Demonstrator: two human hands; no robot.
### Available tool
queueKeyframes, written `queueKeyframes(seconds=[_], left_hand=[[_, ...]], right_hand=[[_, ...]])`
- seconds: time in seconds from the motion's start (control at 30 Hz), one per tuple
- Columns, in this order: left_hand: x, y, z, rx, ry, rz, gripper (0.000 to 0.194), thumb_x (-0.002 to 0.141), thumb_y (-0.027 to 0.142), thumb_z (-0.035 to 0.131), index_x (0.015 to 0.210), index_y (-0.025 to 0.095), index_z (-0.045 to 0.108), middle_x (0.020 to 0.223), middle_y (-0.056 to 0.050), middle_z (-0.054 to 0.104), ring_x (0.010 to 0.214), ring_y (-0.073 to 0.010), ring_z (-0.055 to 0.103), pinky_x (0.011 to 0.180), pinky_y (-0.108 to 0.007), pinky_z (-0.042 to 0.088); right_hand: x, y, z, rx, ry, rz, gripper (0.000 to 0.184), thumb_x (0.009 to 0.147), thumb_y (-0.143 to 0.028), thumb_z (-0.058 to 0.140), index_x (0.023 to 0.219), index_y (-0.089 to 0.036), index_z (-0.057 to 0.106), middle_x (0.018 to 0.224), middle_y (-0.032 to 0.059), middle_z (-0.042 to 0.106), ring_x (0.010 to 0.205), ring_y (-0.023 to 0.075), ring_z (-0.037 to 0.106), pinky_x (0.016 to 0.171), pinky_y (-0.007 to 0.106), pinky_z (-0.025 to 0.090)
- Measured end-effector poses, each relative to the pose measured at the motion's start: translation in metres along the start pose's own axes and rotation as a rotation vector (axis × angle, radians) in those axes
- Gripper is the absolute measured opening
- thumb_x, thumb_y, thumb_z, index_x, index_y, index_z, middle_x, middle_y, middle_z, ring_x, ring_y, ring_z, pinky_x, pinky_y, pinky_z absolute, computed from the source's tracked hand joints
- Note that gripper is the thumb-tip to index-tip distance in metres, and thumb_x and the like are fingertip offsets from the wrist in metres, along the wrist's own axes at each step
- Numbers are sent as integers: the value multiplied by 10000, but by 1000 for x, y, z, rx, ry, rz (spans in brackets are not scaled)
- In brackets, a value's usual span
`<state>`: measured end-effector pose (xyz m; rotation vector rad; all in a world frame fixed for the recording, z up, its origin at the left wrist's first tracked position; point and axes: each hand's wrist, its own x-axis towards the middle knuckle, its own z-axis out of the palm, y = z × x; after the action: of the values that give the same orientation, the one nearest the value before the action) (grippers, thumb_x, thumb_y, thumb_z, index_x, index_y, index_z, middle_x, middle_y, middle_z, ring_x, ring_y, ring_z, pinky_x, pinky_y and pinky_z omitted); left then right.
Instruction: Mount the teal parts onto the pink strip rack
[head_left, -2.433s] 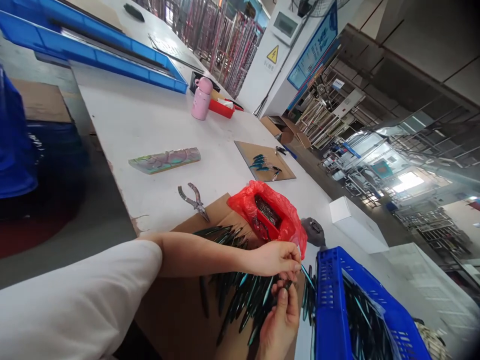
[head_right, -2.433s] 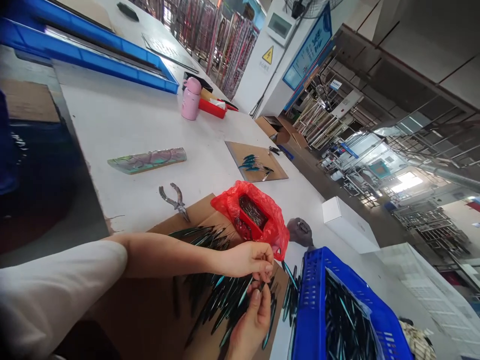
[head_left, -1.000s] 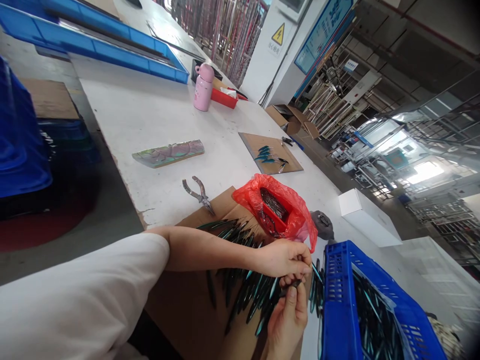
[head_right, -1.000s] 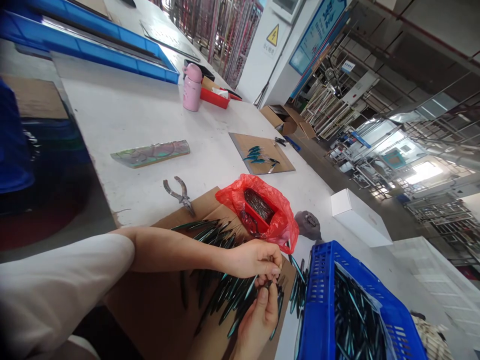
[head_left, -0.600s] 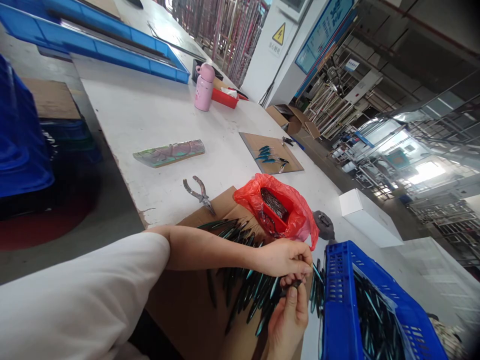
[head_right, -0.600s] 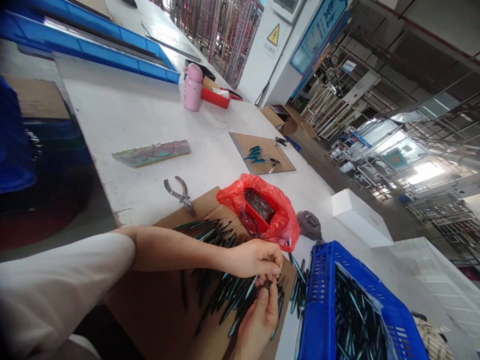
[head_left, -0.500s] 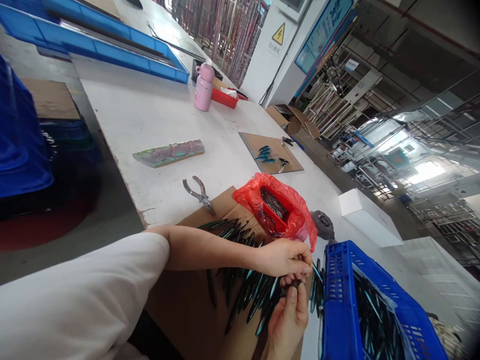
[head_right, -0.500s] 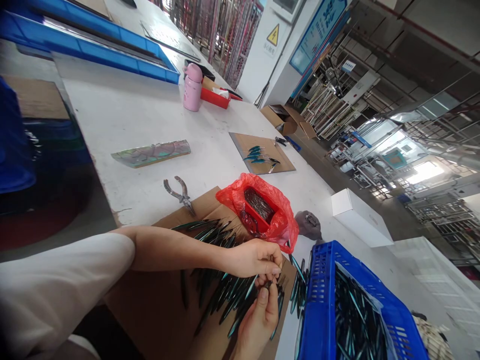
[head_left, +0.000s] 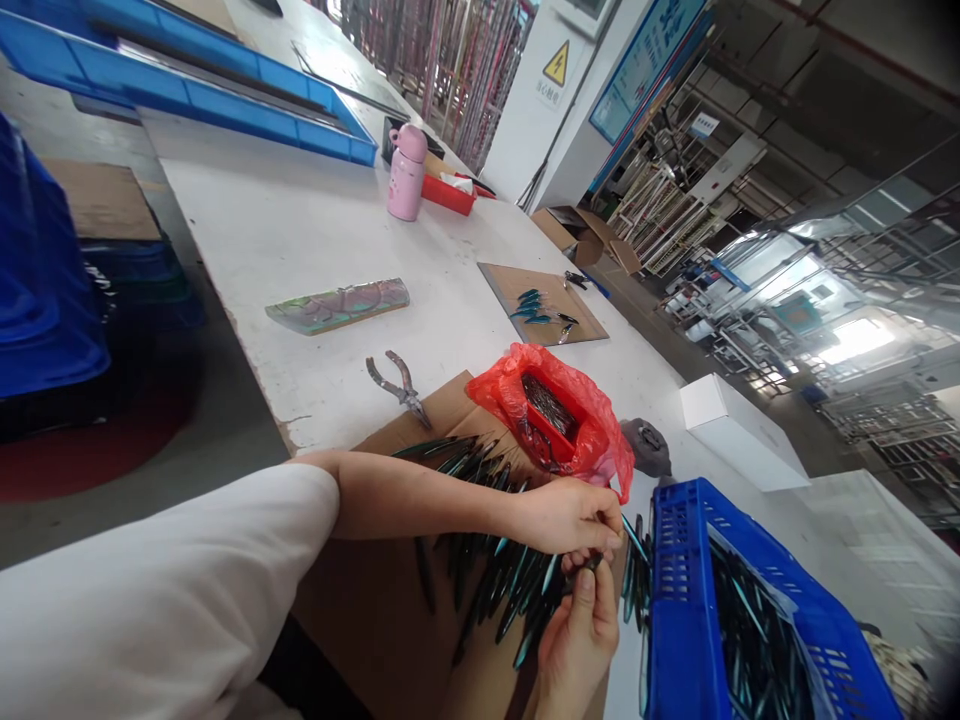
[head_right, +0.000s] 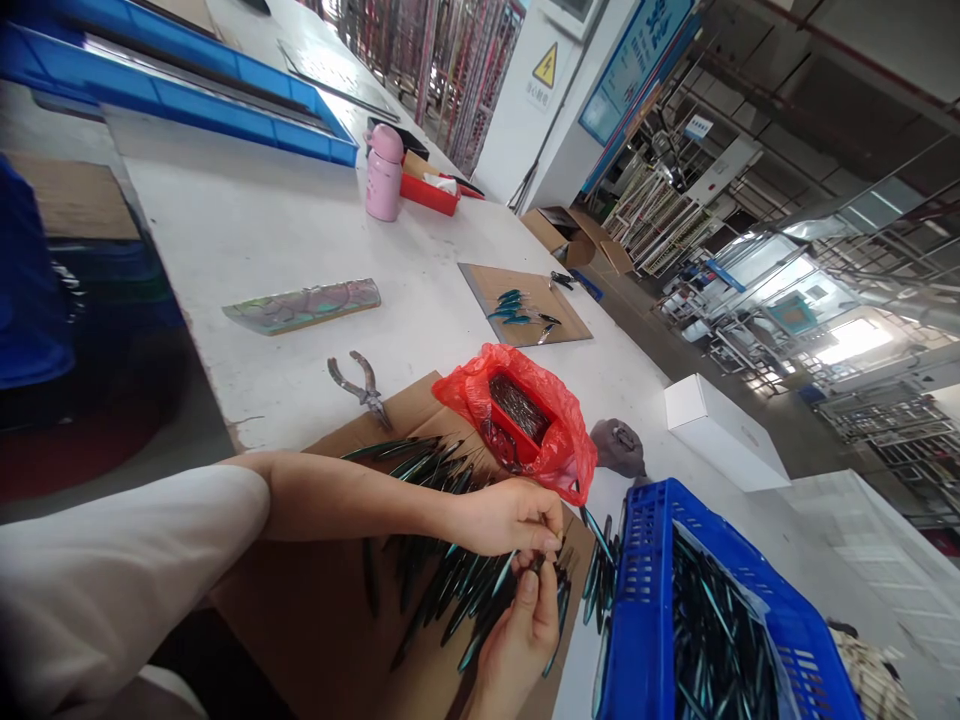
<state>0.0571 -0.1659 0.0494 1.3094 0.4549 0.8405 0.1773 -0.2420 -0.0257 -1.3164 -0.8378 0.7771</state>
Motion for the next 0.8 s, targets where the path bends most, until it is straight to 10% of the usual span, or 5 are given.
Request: queueKeyframes(seconds=[0.43, 0.8], left_hand=[[7, -23, -1, 89, 17, -104, 136, 780, 274, 522, 782, 142, 493, 623, 17, 550, 485, -80, 542, 478, -187, 446], [31, 1, -65, 628, 328, 97, 246, 778, 269, 525, 955, 133, 627, 938, -35, 637, 829, -131, 588, 733, -190, 421]], right_hand=[[-3, -2, 3, -159, 26, -41, 535, 756, -435, 567, 1166, -94, 531, 1141, 133, 588, 988, 195, 561, 863, 337, 433], [27, 4, -32, -952, 45, -98, 519, 751, -481, 456, 1149, -169, 572, 1056, 108, 640, 930, 236, 588, 744, 325, 427]])
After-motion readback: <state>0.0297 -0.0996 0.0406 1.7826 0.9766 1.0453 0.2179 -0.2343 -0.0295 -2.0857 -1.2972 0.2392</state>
